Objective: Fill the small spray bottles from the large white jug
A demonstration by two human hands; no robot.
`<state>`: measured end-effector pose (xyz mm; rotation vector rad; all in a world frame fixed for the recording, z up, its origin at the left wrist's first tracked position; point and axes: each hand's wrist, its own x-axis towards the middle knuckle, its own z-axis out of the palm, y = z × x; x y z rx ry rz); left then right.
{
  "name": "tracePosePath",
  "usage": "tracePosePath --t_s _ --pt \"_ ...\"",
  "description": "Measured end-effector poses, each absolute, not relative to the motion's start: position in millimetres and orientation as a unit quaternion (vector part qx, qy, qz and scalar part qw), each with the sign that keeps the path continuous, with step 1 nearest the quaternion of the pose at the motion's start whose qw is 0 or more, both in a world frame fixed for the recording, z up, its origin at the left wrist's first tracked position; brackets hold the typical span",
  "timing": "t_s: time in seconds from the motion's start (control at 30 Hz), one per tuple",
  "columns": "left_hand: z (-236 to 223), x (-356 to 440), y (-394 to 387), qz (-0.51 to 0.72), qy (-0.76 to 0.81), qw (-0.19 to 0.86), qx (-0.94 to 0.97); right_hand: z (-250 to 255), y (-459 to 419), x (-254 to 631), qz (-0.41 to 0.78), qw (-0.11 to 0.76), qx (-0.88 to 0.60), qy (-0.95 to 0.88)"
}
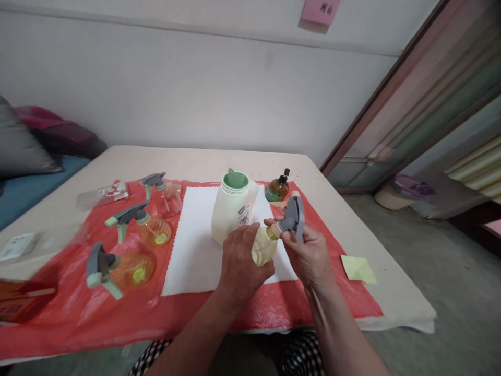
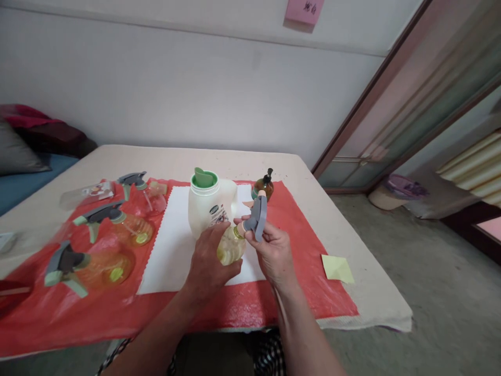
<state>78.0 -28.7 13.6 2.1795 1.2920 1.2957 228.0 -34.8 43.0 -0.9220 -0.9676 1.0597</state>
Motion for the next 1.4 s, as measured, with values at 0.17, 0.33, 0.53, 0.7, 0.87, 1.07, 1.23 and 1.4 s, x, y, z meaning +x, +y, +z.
tracePosePath --t_s 0.17,0.33,0.53,0.7,0.87,1.07,1.23,1.4 --pt "13.0 78.9 -29.0 0.454 0.440 0.135 0.763 40.5 -34.4 228.1 0.475 0.655 -0.407 -0.423" --pt "13.3 79.1 -28.3 0.456 0.442 0.142 0.759 35.0 -32.8 224.8 0.488 0.652 -0.402 -0.419" --pt "10.9 77.3 -26.3 0.472 0.446 0.156 0.745 27.5 -31.6 219.5 0.499 0.656 -0.384 -0.417" --pt "12.0 81.2 -28.8 0.487 0.454 0.238 0.707 25.4 -33.4 213.6 0.491 0.656 -0.382 -0.427" --pt "17.0 85.6 -36.9 0.484 0.435 0.424 0.630 28.1 -37.3 202.8 0.414 0.651 -0.436 -0.464" --pt "14.6 81.5 -33.0 0.523 0.318 0.623 0.486 35.6 -41.8 203.1 0.275 0.649 -0.480 -0.522" --pt "14.0 94.7 -31.7 0.600 0.317 0.700 0.224 38.2 -43.7 213.0 0.248 0.674 -0.475 -0.508" --pt "15.0 101.5 -43.5 0.388 0.206 0.882 0.172 45.4 -46.6 217.4 0.297 0.722 -0.452 -0.431"
